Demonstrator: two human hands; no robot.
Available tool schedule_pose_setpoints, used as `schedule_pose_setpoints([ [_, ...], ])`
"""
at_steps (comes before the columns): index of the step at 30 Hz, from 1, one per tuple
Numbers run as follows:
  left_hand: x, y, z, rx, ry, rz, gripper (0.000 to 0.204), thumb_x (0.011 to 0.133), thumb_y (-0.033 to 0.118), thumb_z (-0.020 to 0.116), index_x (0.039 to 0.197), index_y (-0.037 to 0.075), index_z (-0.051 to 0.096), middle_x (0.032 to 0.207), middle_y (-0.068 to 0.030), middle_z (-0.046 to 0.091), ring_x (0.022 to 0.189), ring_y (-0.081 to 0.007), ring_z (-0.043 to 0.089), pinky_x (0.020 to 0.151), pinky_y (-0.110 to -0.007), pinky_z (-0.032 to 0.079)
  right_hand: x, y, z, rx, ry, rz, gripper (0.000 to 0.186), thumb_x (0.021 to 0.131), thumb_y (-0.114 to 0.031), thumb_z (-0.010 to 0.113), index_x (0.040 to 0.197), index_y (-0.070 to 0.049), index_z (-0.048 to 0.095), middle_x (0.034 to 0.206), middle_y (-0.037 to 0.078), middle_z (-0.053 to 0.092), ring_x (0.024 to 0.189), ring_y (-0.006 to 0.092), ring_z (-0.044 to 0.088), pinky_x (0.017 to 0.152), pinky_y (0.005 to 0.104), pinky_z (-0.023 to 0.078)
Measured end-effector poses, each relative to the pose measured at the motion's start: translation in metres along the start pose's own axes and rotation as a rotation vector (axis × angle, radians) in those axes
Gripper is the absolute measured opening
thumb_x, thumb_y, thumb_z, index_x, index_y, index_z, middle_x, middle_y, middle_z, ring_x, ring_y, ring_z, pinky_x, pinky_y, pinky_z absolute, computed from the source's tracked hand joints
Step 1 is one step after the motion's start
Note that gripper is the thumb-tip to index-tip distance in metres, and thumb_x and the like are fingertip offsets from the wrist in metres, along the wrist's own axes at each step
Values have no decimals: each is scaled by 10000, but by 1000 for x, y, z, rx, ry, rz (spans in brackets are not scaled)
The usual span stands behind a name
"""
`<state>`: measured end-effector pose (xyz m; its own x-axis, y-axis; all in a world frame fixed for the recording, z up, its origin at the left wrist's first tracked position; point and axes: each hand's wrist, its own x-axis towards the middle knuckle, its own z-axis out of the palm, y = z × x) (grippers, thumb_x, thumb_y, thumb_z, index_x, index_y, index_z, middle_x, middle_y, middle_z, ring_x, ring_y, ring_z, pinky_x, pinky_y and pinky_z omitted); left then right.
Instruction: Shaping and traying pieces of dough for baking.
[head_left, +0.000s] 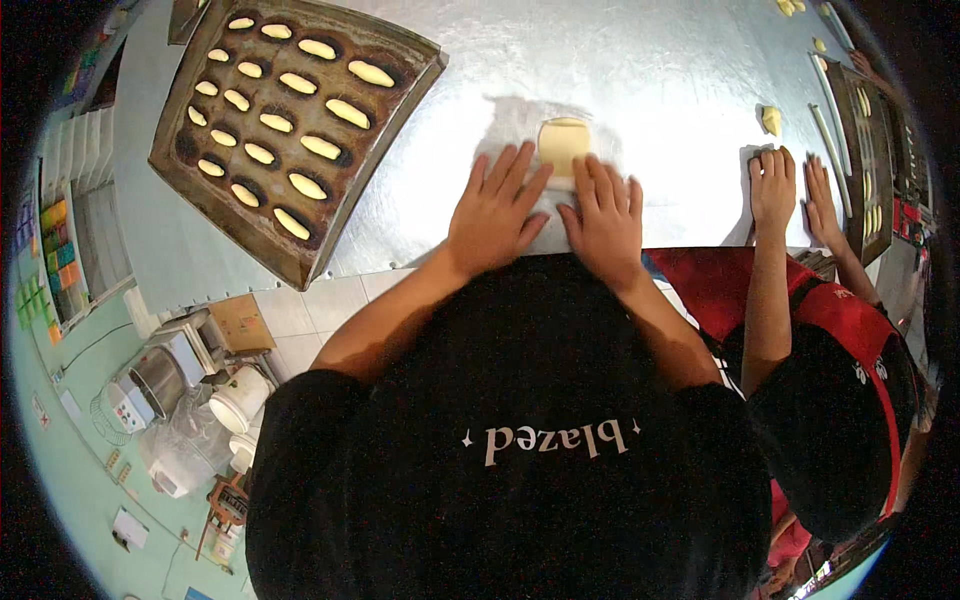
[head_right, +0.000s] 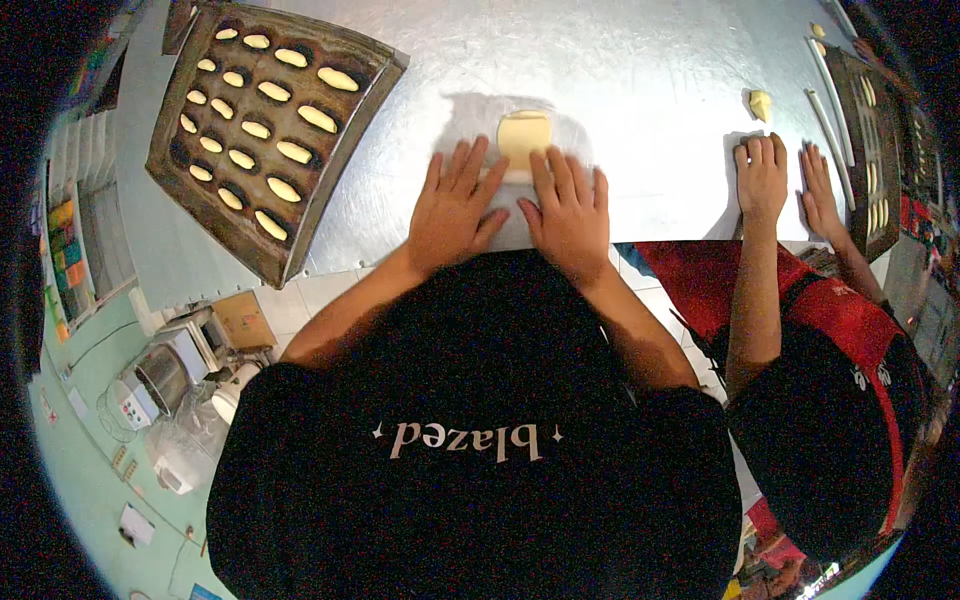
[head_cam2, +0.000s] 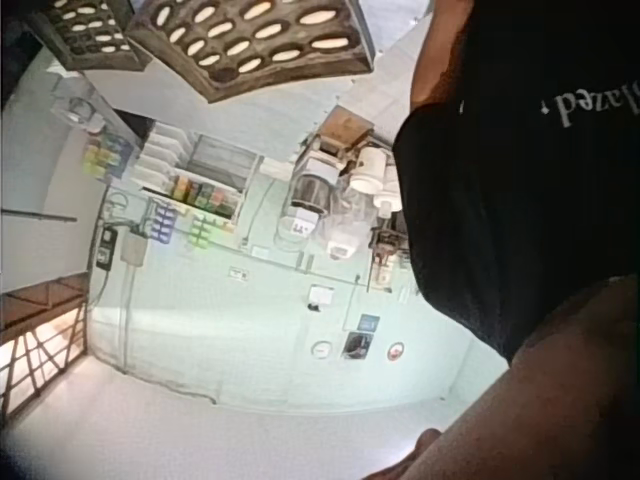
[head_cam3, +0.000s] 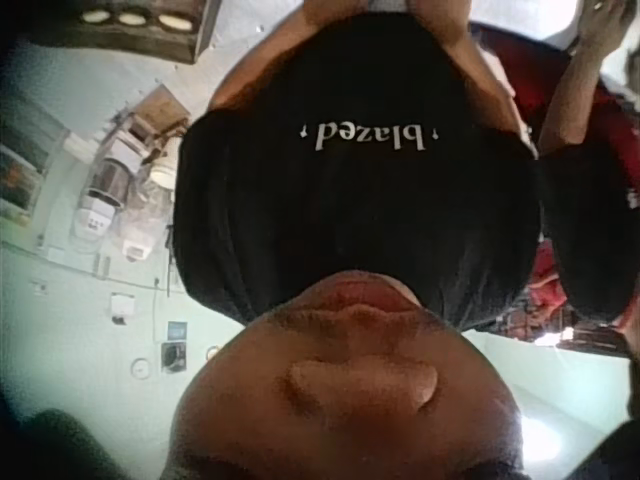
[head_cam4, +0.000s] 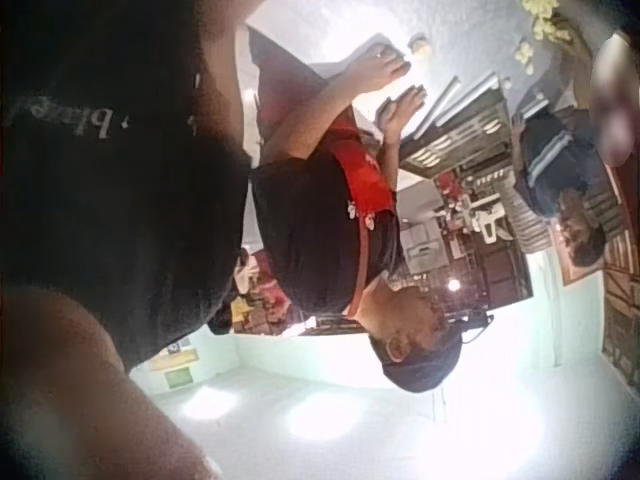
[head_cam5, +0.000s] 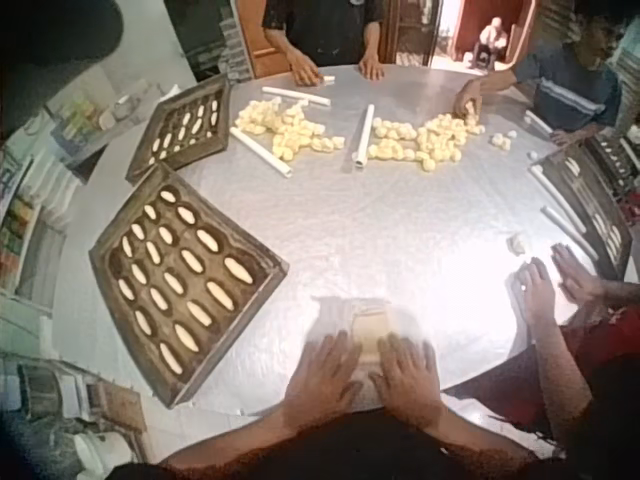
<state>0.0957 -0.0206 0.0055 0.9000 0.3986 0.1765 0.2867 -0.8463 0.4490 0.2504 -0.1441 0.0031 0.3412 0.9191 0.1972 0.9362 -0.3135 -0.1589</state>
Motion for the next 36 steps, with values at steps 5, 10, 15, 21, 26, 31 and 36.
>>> schedule_pose_setpoints([
  [5,0,-10,-3,-254,104,4,421,840,159,650,1245,65,583,1315,-144,544,1220,-329,506,1011,-454,388,27,41,-5,183,92,100,339,815,-6,560,1135,-84,637,1007,181,606,923,345,586,752,437,470],
  [10,50,-26,9,-173,129,-77,298,850,180,648,1137,102,652,1086,-69,628,995,-277,585,857,-408,436,78,41,10,218,230,72,322,840,-25,559,1142,-78,656,1069,161,626,966,333,586,827,425,464],
  [15,82,-27,15,-98,105,-110,222,856,195,645,1061,122,687,1006,-60,636,923,-263,591,794,-403,444,76,29,25,440,128,-31,202,838,-122,630,1019,-61,698,964,133,653,915,338,599,804,412,481],
  [21,61,-24,14,-192,15,-69,163,829,163,660,974,114,716,966,-45,638,909,-244,603,804,-401,452,46,23,18,451,68,-58,170,810,-72,646,973,-55,691,976,131,657,904,323,611,777,417,494],
  [26,38,-9,7,-153,109,-12,536,737,270,730,1222,82,598,1228,-140,554,1169,-313,518,980,-460,391,34,7,3,343,252,-51,305,781,-75,671,1074,6,652,1086,188,629,992,369,602,856,447,479],
  [31,58,-17,21,-48,-5,94,892,703,410,729,1409,-1,370,1453,-214,370,1382,-355,311,1131,-485,246,49,-4,38,255,25,94,667,943,-405,485,1411,52,358,1452,265,375,1366,397,336,1129,516,221],
  [36,12,-13,17,-54,-101,133,945,729,468,701,1429,-41,322,1508,-238,288,1421,-359,254,1160,-484,203,1,-27,25,162,-15,58,719,935,-449,486,1425,56,338,1494,264,305,1391,390,297,1135,513,208],
])
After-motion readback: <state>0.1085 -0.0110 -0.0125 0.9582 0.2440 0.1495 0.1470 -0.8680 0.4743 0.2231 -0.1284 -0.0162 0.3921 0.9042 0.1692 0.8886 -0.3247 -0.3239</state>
